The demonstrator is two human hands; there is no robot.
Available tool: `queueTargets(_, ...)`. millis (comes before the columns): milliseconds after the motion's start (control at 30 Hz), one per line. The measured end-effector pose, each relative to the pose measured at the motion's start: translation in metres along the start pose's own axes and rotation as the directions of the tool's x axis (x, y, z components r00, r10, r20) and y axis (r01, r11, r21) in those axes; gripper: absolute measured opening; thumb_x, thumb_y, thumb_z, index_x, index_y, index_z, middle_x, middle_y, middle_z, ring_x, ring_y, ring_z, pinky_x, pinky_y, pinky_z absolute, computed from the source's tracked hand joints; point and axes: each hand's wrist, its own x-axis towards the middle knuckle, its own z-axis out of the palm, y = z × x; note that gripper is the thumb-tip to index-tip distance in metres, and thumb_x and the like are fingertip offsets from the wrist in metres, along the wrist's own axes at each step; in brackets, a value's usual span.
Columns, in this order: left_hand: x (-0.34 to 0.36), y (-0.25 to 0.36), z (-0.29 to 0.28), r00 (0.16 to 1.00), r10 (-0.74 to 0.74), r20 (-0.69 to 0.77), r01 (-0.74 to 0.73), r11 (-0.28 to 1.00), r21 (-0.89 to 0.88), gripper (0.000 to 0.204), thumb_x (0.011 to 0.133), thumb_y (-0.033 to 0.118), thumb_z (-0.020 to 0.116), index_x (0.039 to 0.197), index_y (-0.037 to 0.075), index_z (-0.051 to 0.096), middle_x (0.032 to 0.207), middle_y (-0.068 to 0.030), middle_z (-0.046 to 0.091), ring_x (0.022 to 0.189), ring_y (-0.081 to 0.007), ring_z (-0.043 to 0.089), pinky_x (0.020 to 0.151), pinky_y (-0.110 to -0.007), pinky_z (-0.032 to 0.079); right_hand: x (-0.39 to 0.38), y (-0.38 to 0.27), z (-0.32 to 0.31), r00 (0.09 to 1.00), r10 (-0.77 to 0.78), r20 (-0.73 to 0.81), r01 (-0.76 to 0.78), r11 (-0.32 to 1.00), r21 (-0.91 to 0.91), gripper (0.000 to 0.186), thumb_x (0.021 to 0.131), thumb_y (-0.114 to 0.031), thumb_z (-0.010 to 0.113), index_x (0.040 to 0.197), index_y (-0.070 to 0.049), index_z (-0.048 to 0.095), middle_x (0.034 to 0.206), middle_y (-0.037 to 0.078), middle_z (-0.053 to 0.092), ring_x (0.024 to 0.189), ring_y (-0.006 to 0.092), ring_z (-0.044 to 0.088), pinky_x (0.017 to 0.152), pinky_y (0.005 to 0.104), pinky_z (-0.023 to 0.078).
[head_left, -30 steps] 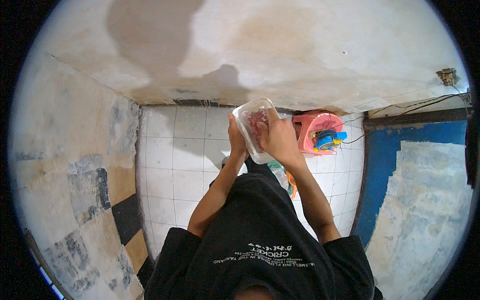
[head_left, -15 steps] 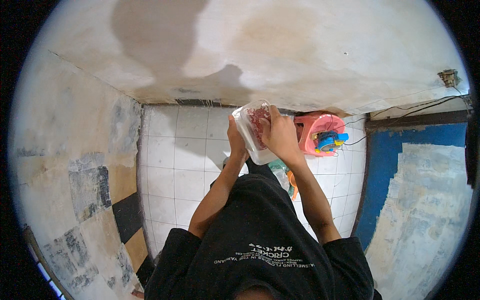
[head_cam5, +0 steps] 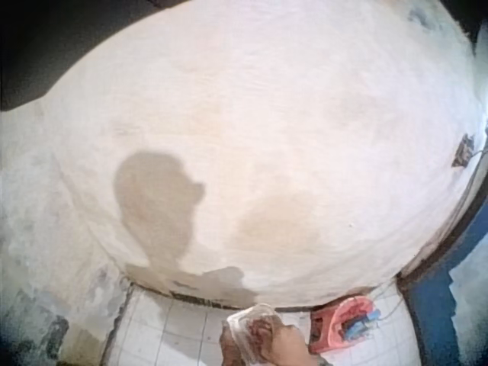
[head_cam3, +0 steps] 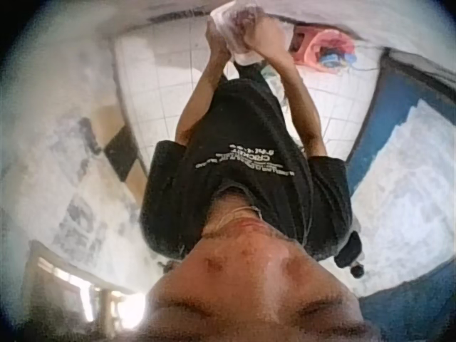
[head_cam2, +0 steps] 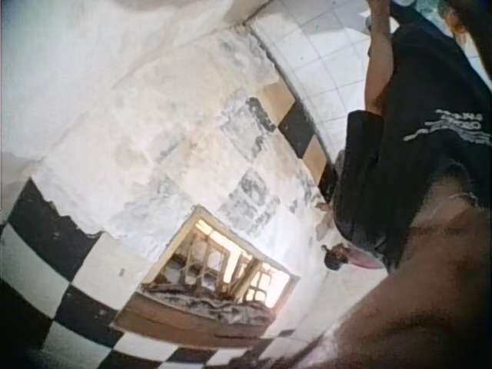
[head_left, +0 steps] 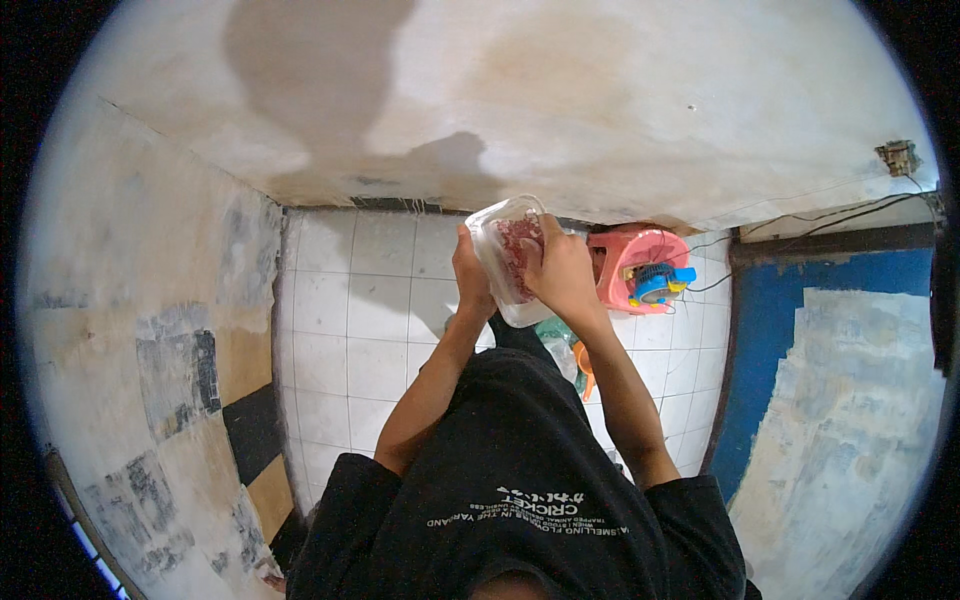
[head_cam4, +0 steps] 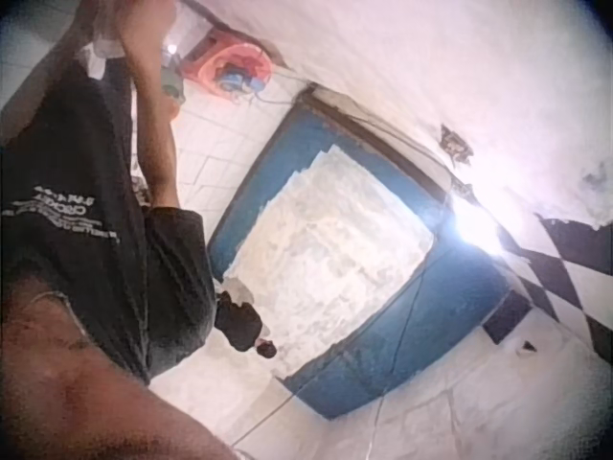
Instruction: The person applies a white substance from a plastic container onto a wall using a putty knife, then scrapes excess material back into the container.
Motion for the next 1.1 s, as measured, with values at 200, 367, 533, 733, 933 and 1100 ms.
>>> queueTargets(200, -0.002, 0.001, 0.001, 1.000, 0.012, 0.009, -0.011, 0.999, -0.040, 0.058, 0.097, 0.048, 0.024, 0.116, 0.000, 0.049, 0.104, -0.0132, 0.059, 0.094, -0.0233, 0.060, 0.083, -0.036, 0.050, 0.002, 0.002, 0.007, 1.000, -0.022, 0.000, 0.022, 0.998, -0.053, 0.023, 0.078, -0.010, 0.058, 0.094, 0.005, 0.051, 0.067, 0.027, 0.058, 0.063, 0.0454, 0.058, 0.057, 0.0508, 0.046)
queueTargets(367, -0.007, 0.000, 0.002, 1.000, -0.003, 0.003, 0.003, 1.000, -0.023, 0.059, 0.097, 0.049, 0.023, 0.117, 0.000, 0.049, 0.104, -0.0138, 0.059, 0.095, -0.0241, 0.060, 0.083, -0.037, 0.050, -0.004, -0.005, -0.010, 0.993, 0.114, 0.026, -0.111, 0.988, -0.107, 0.026, 0.078, -0.011, 0.057, 0.098, 0.005, 0.051, 0.067, 0.028, 0.058, 0.065, 0.0460, 0.058, 0.059, 0.0519, 0.047)
queueTargets(533, -0.010, -0.002, 0.004, 0.999, -0.030, 0.015, 0.030, 0.999, 0.022, 0.060, 0.096, 0.050, 0.023, 0.116, 0.000, 0.049, 0.105, -0.0142, 0.059, 0.093, -0.0246, 0.061, 0.081, -0.038, 0.051, -0.003, -0.004, -0.004, 0.998, 0.043, 0.037, -0.039, 0.995, -0.096, 0.024, 0.079, -0.011, 0.058, 0.096, 0.005, 0.052, 0.068, 0.027, 0.059, 0.066, 0.0464, 0.058, 0.059, 0.0523, 0.047)
queueTargets(733, -0.005, -0.009, -0.001, 1.000, 0.004, 0.012, -0.004, 1.000, 0.008, 0.058, 0.096, 0.049, 0.024, 0.114, 0.000, 0.050, 0.101, -0.0138, 0.060, 0.088, -0.0239, 0.062, 0.078, -0.037, 0.052, -0.007, 0.016, 0.011, 0.998, 0.049, 0.047, -0.045, 0.996, -0.083, 0.022, 0.078, -0.011, 0.058, 0.092, 0.006, 0.052, 0.069, 0.028, 0.059, 0.067, 0.0468, 0.058, 0.060, 0.0522, 0.047)
queueTargets(933, 0.000, -0.013, -0.006, 1.000, 0.014, -0.006, -0.013, 0.998, 0.063, 0.055, 0.097, 0.048, 0.026, 0.111, 0.001, 0.051, 0.097, -0.0122, 0.061, 0.082, -0.0211, 0.062, 0.074, -0.034, 0.052, -0.008, 0.007, 0.009, 0.985, 0.155, 0.073, -0.152, 0.987, -0.050, 0.025, 0.078, -0.011, 0.058, 0.098, 0.005, 0.053, 0.074, 0.029, 0.060, 0.072, 0.0466, 0.058, 0.065, 0.0513, 0.047)
queueTargets(1100, 0.006, -0.019, -0.016, 0.999, 0.036, -0.022, -0.033, 0.991, 0.132, 0.051, 0.097, 0.047, 0.029, 0.106, 0.002, 0.052, 0.095, -0.0098, 0.060, 0.083, -0.0187, 0.061, 0.073, -0.033, 0.052, -0.012, 0.025, 0.021, 0.994, 0.106, 0.039, -0.110, 0.987, 0.120, 0.026, 0.077, -0.007, 0.060, 0.100, 0.004, 0.055, 0.081, 0.029, 0.060, 0.078, 0.0447, 0.059, 0.068, 0.0457, 0.048)
